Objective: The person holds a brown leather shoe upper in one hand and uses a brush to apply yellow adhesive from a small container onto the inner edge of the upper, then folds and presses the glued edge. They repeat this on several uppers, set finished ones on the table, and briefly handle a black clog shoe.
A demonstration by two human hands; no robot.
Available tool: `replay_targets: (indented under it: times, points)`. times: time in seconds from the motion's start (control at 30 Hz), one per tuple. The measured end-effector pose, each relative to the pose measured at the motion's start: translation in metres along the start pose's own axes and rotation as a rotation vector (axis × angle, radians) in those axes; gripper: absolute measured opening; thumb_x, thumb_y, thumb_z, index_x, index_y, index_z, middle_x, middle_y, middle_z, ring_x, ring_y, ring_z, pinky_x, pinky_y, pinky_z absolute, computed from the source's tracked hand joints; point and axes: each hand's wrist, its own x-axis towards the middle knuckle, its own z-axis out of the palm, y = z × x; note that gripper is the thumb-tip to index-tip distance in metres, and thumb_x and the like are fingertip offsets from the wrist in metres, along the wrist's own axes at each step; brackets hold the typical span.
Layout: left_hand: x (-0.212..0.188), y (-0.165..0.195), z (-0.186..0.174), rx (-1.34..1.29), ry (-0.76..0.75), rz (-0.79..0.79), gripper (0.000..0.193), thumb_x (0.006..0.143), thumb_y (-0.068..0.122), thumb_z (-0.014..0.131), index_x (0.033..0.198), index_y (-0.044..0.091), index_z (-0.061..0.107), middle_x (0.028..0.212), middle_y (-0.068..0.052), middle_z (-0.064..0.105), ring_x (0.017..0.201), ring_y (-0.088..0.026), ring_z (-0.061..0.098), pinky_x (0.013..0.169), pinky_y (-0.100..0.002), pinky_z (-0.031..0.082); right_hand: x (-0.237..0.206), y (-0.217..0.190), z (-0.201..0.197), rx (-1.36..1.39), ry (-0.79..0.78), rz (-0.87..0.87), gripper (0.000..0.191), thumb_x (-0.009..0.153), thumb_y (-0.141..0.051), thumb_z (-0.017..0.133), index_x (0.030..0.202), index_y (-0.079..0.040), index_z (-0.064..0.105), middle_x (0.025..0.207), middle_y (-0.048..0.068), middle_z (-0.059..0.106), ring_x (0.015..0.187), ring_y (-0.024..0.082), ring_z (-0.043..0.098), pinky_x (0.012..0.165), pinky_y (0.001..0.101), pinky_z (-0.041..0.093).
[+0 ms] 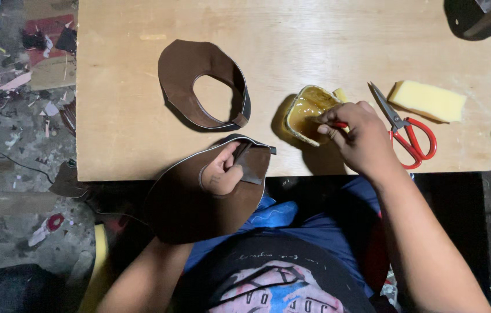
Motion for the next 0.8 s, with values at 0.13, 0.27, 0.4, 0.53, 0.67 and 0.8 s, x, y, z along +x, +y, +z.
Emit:
replay_targets:
  times: [0.13, 0.27, 0.4, 0.53, 0.67, 0.8]
  points:
    - [0.003, 0.006, -0.002, 0.030, 0.072, 0.057, 0.042, 0.084, -0.003, 0.057, 0.126, -0.003, 0.058, 0.083, 0.006, 0.041, 0.074, -0.006, 0.040, 0.074, -0.017, 0.039, -0.010, -0.003, -0.014, 0.106, 0.121, -0.097, 0.017, 0.096, -0.011, 0.078, 0.108, -0.005, 0.068, 0.110, 0.007, 0.072, 0.106, 0.025, 0.068, 0.094, 0.0365, 0.053]
    - [-0.013, 0.045, -0.015, 0.035, -0.043, -0.077, 0.009, 0.087, -0.001, 0.054, 0.095, -0.002, 0.053, 0.079, 0.002, 0.040, 0.073, -0.009, 0.038, 0.070, -0.022, 0.041, -0.009, -0.007, -0.007, 0.048, 0.090, -0.178, 0.018, 0.092, -0.012, 0.080, 0.106, -0.006, 0.071, 0.110, 0.007, 0.074, 0.106, 0.024, 0.068, 0.094, 0.0396, 0.051]
    - [-0.029, 0.080, -0.022, 0.711, -0.121, 0.321, 0.015, 0.084, 0.004, 0.060, 0.100, 0.003, 0.060, 0.076, 0.002, 0.041, 0.069, -0.009, 0.041, 0.064, -0.024, 0.039, 0.001, -0.011, 0.002, -0.006, -0.042, -0.127, 0.019, 0.085, -0.012, 0.082, 0.100, -0.004, 0.073, 0.103, 0.009, 0.075, 0.097, 0.027, 0.066, 0.088, 0.0397, 0.049]
    - [-0.009, 0.073, -0.007, 0.263, 0.063, -0.151, 0.033, 0.083, 0.003, 0.055, 0.114, 0.008, 0.064, 0.071, 0.000, 0.045, 0.064, -0.011, 0.042, 0.062, -0.025, 0.043, -0.005, -0.018, -0.017, 0.106, 0.050, -0.114, 0.016, 0.094, -0.009, 0.078, 0.104, -0.002, 0.069, 0.109, 0.010, 0.073, 0.107, 0.026, 0.068, 0.094, 0.0357, 0.053]
    - [-0.013, 0.067, -0.012, 0.215, -0.033, -0.136, 0.028, 0.089, 0.005, 0.055, 0.114, 0.005, 0.066, 0.076, 0.000, 0.050, 0.068, -0.010, 0.045, 0.065, -0.026, 0.045, -0.033, -0.030, -0.034, 0.050, 0.226, -0.122, 0.019, 0.100, -0.008, 0.076, 0.117, -0.003, 0.069, 0.115, 0.013, 0.071, 0.109, 0.024, 0.070, 0.094, 0.0308, 0.056]
    - [-0.029, 0.084, -0.022, 0.056, -0.142, -0.176, 0.030, 0.094, 0.005, 0.054, 0.121, 0.002, 0.067, 0.084, 0.000, 0.055, 0.077, -0.010, 0.051, 0.073, -0.026, 0.049, -0.061, -0.037, -0.025, 0.420, 0.040, 0.260, 0.021, 0.095, -0.012, 0.074, 0.114, -0.005, 0.071, 0.103, 0.008, 0.075, 0.093, 0.015, 0.070, 0.084, 0.0266, 0.056]
